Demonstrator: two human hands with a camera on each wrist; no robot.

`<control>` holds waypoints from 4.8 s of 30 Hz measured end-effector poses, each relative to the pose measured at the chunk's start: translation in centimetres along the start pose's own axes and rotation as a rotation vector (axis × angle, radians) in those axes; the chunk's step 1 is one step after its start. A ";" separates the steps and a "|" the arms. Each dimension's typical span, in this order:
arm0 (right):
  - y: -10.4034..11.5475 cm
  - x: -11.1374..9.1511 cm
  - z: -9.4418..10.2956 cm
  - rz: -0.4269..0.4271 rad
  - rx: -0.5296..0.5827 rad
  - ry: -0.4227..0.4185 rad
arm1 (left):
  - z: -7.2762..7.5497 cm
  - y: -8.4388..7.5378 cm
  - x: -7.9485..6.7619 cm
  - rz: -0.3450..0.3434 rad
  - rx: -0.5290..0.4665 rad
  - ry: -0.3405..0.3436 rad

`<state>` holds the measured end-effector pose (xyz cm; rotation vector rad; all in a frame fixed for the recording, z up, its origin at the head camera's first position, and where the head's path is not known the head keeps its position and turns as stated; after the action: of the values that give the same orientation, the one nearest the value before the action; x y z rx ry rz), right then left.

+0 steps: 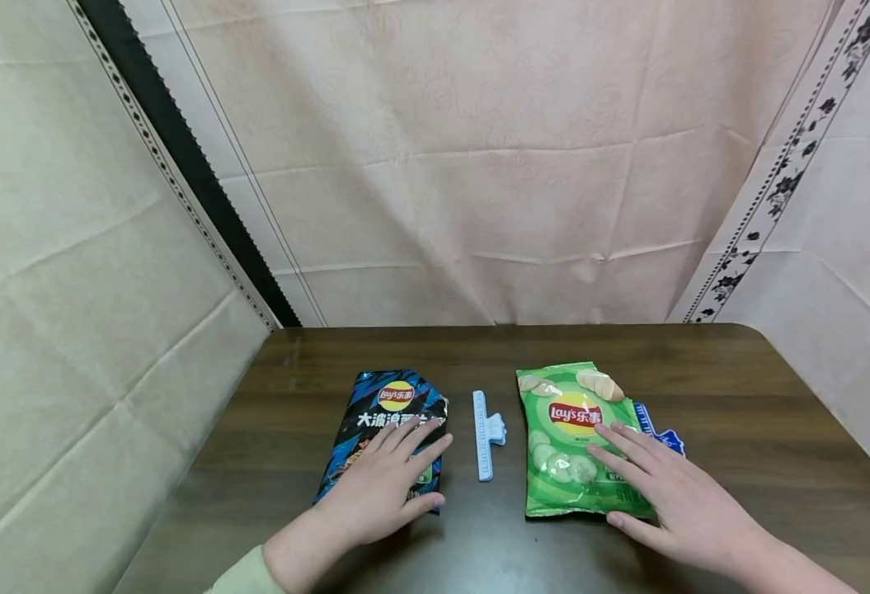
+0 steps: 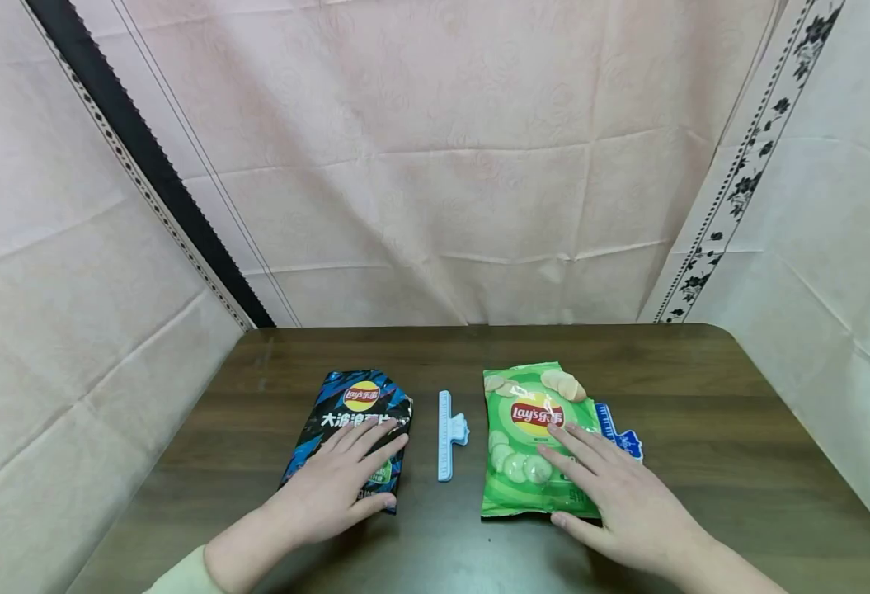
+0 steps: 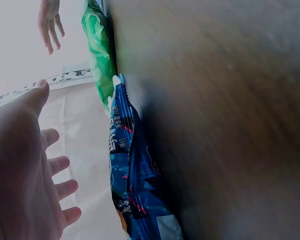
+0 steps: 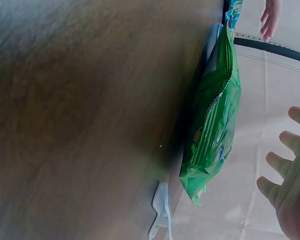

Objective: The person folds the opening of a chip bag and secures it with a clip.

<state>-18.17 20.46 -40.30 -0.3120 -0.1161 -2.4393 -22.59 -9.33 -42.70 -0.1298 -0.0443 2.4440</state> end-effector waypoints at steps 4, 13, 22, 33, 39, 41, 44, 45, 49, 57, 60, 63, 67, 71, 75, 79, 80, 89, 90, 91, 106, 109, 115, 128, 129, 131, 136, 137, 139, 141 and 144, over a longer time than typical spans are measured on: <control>0.0 -0.1 0.6 -0.019 0.010 -0.044 | 0.9 -0.2 0.2 0.000 0.039 -0.066; -1.6 -0.5 1.1 -0.252 0.080 -0.014 | 2.8 -0.9 0.9 0.037 0.037 -0.120; -2.9 -1.4 0.7 -0.380 0.145 0.043 | 3.1 -1.4 1.9 0.043 0.013 -0.120; -3.9 -2.3 0.0 -0.489 0.191 0.077 | 3.3 -2.2 3.4 0.080 -0.039 -0.080; -4.3 -2.6 -0.7 -0.533 0.206 0.123 | 4.1 -3.0 4.7 0.071 -0.058 -0.077; -4.4 -2.7 -0.9 -0.544 0.207 0.140 | 4.3 -3.2 5.2 0.072 -0.060 -0.078; -4.6 -2.8 -1.2 -0.555 0.200 0.160 | 4.4 -3.4 6.0 0.080 -0.070 -0.069; -4.7 -2.8 -1.3 -0.560 0.200 0.173 | 4.4 -3.5 6.2 0.084 -0.077 -0.063; -5.0 -2.8 -2.0 -0.582 0.215 0.230 | 4.2 -3.5 7.4 0.104 -0.098 -0.029; -5.3 -3.0 -2.9 -0.612 0.227 0.312 | 3.7 -3.2 9.8 0.163 -0.132 0.025; -5.3 -3.0 -3.1 -0.621 0.228 0.337 | 3.7 -3.3 10.8 0.182 -0.145 0.044; -5.3 -3.0 -3.3 -0.637 0.232 0.366 | 3.9 -3.4 11.5 0.209 -0.138 0.056; -5.4 -3.2 -3.5 -0.660 0.245 0.400 | 4.0 -3.2 12.6 0.260 -0.146 0.077; -5.4 -3.4 -3.6 -0.672 0.257 0.414 | 3.6 -2.7 13.9 0.314 -0.159 0.130; -5.5 -3.6 -3.8 -0.678 0.254 0.437 | 3.2 -2.6 15.5 0.345 -0.176 0.165; -5.5 -3.7 -4.2 -0.686 0.248 0.469 | 2.8 -2.5 16.9 0.370 -0.168 0.182; -5.5 -3.8 -4.3 -0.688 0.247 0.475 | 2.6 -2.5 17.3 0.377 -0.160 0.191; -5.6 -4.1 -4.8 -0.704 0.262 0.518 | 1.9 -2.3 19.4 0.433 -0.099 0.232; -5.6 -4.1 -4.8 -0.704 0.262 0.523 | 1.8 -2.2 19.6 0.439 -0.101 0.239; -5.6 -4.1 -4.8 -0.705 0.263 0.525 | 1.7 -2.2 19.8 0.445 -0.104 0.247; -5.9 -4.2 -5.6 -0.715 0.280 0.568 | 0.7 -1.7 22.3 0.473 -0.180 0.290; -5.9 -4.2 -5.8 -0.711 0.278 0.573 | 0.4 -1.6 22.5 0.472 -0.216 0.296; -5.9 -4.3 -5.8 -0.709 0.271 0.560 | -0.1 -1.7 22.5 0.459 -0.304 0.307; -5.7 -4.2 -6.0 -0.730 0.281 0.551 | 0.0 -1.5 23.5 0.389 -0.346 0.304; -5.8 -4.2 -6.0 -0.731 0.281 0.552 | 0.0 -1.4 23.6 0.389 -0.358 0.304; -5.8 -4.2 -6.0 -0.735 0.280 0.553 | -0.2 -1.2 23.9 0.389 -0.379 0.305; -5.8 -4.1 -6.0 -0.734 0.278 0.544 | -0.6 -1.1 24.5 0.375 -0.390 0.307; -5.8 -4.1 -6.0 -0.733 0.279 0.542 | -0.5 -1.1 24.6 0.370 -0.383 0.306; -5.7 -4.1 -6.0 -0.730 0.282 0.533 | -0.3 -1.2 24.7 0.363 -0.374 0.301; -5.6 -4.1 -6.0 -0.726 0.287 0.523 | 0.0 -1.4 24.8 0.358 -0.349 0.300; -5.5 -4.2 -6.1 -0.718 0.291 0.511 | 0.3 -1.4 24.8 0.366 -0.333 0.295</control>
<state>-19.72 26.31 -47.26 0.5823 -0.4082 -3.0548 -40.62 7.64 -44.34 -0.6988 -0.3212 2.7326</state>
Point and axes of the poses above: each hand's wrist, its own x-axis towards the middle knuckle, its own z-axis out of the back of the hand, y = z × x, the point moved 9 cm from there along x, towards the middle knuckle, and after that the axes turned 7 degrees about y, right-handed, at the moved point
